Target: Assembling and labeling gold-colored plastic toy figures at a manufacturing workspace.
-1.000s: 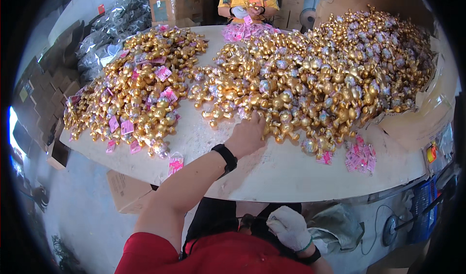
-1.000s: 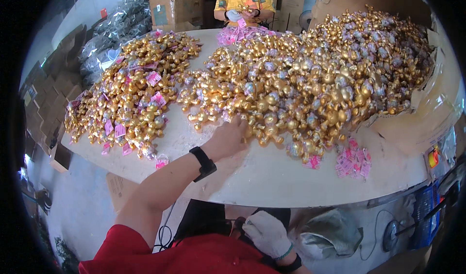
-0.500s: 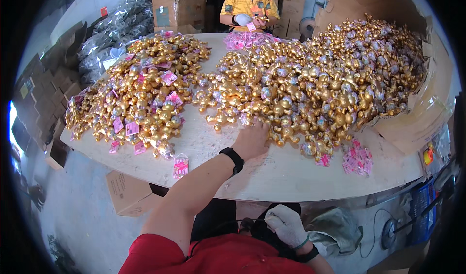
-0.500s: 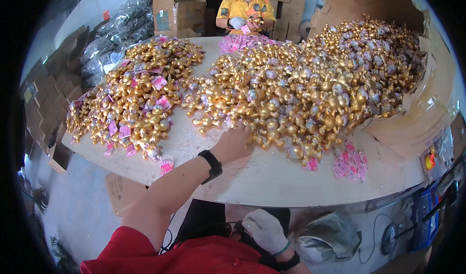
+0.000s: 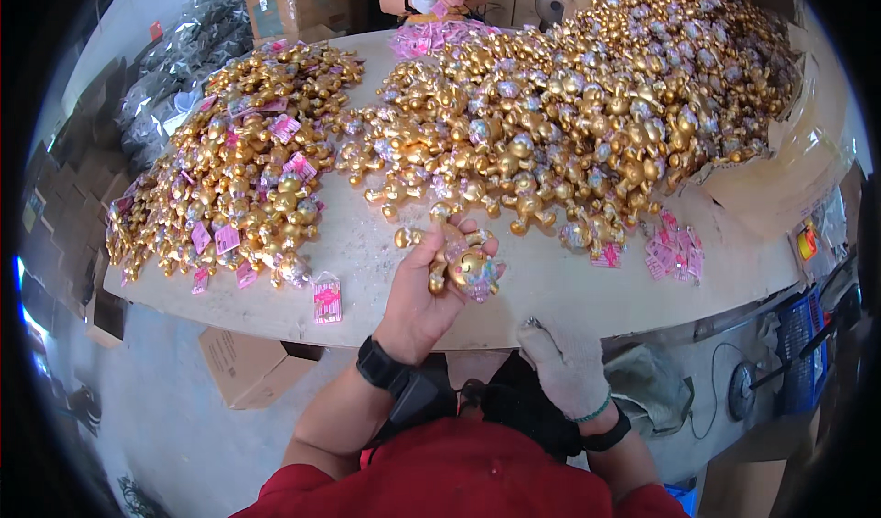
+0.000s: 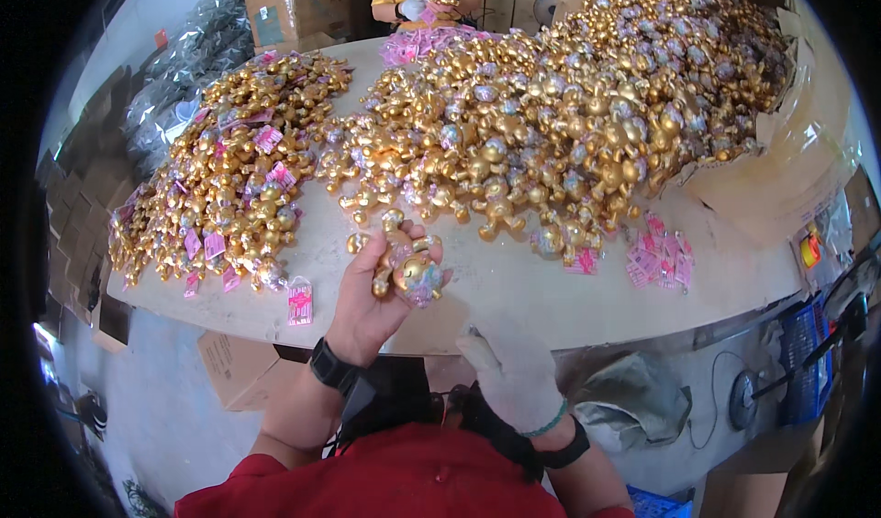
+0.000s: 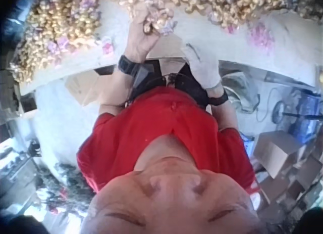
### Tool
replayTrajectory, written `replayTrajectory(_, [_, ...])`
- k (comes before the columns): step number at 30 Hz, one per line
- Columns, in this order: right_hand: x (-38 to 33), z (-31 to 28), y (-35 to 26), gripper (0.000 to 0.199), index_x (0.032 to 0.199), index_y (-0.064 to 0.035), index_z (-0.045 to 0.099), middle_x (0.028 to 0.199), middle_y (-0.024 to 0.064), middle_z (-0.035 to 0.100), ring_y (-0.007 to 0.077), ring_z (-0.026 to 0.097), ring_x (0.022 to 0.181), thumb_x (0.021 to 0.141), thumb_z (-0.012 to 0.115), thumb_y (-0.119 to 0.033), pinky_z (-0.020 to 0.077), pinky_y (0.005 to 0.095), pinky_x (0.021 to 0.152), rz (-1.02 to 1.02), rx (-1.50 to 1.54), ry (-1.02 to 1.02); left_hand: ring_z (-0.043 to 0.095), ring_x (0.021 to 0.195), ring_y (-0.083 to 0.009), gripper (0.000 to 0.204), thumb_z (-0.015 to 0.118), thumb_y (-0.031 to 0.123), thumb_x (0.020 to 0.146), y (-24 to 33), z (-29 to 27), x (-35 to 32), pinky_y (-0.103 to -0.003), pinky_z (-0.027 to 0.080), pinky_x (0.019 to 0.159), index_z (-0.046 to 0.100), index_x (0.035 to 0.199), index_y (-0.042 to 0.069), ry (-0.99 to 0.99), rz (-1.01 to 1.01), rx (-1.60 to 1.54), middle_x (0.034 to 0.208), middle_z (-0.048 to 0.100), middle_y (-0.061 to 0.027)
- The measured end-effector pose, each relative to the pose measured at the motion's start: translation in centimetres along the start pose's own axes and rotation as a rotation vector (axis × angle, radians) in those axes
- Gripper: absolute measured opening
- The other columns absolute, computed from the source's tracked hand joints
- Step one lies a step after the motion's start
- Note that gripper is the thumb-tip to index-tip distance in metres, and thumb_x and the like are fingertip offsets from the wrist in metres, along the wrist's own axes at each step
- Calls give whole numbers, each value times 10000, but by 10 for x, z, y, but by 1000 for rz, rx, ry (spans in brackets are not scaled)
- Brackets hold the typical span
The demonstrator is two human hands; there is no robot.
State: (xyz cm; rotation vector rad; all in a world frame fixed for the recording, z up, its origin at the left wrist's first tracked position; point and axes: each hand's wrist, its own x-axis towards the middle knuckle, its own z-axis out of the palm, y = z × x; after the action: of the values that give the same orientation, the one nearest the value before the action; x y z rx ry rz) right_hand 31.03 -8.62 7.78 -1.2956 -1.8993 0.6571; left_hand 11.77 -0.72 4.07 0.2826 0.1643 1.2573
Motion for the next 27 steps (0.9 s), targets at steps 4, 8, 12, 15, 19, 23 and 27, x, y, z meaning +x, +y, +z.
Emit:
replayTrajectory(4, [6,16,-4,103,882,-38,612,757,144,562,354,574,709,821,633,-118,456,404,632,-167,-107,144,576,1086,-317,300,514,240,964,-8,9,-18,-597,426,985,510,1188,41,56,9,35,1136,570,-90])
replayTrajectory(8, [5,19,-4,148,931,-51,590,795,136,569,347,570,737,828,645,-142,453,432,646,-181,-192,110,597,1057,-317,247,563,136,906,-10,12,-26,-575,452,960,528,1141,71,113,36,-5,1136,569,-80])
replayTrajectory(12, [5,19,-3,154,964,-59,578,817,136,573,343,573,761,842,628,-140,452,434,657,-206,-239,110,617,1036,-315,185,567,84,907,-13,22,-33,-528,515,895,535,1086,114,104,87,33,1137,565,-67])
replayTrajectory(15, [4,17,-3,141,956,-48,585,829,139,582,345,581,772,852,614,-139,460,431,670,-221,-192,86,625,1021,-297,195,581,76,908,-15,25,-35,-516,525,888,529,1089,131,63,115,87,1136,566,-52])
replayTrajectory(19, [4,14,-1,148,933,-23,595,836,145,584,347,586,775,863,612,-152,465,427,685,-166,-13,-2,630,1006,-271,210,608,86,910,-18,26,-39,-500,535,880,519,1092,143,20,140,162,1133,565,-40])
replayTrajectory(23, [2,9,-3,164,924,-19,602,831,151,579,351,584,772,875,609,-176,461,423,681,-59,162,-86,634,980,-264,225,630,95,902,-20,28,-38,-489,538,872,504,1082,142,-72,185,231,1129,558,-40])
replayTrajectory(27, [-1,6,-9,166,910,-29,604,814,153,570,353,577,759,891,586,-193,455,415,670,46,193,-127,636,965,-267,253,621,70,890,-24,31,-42,-455,552,839,471,1083,135,-79,209,273,1126,540,-46])
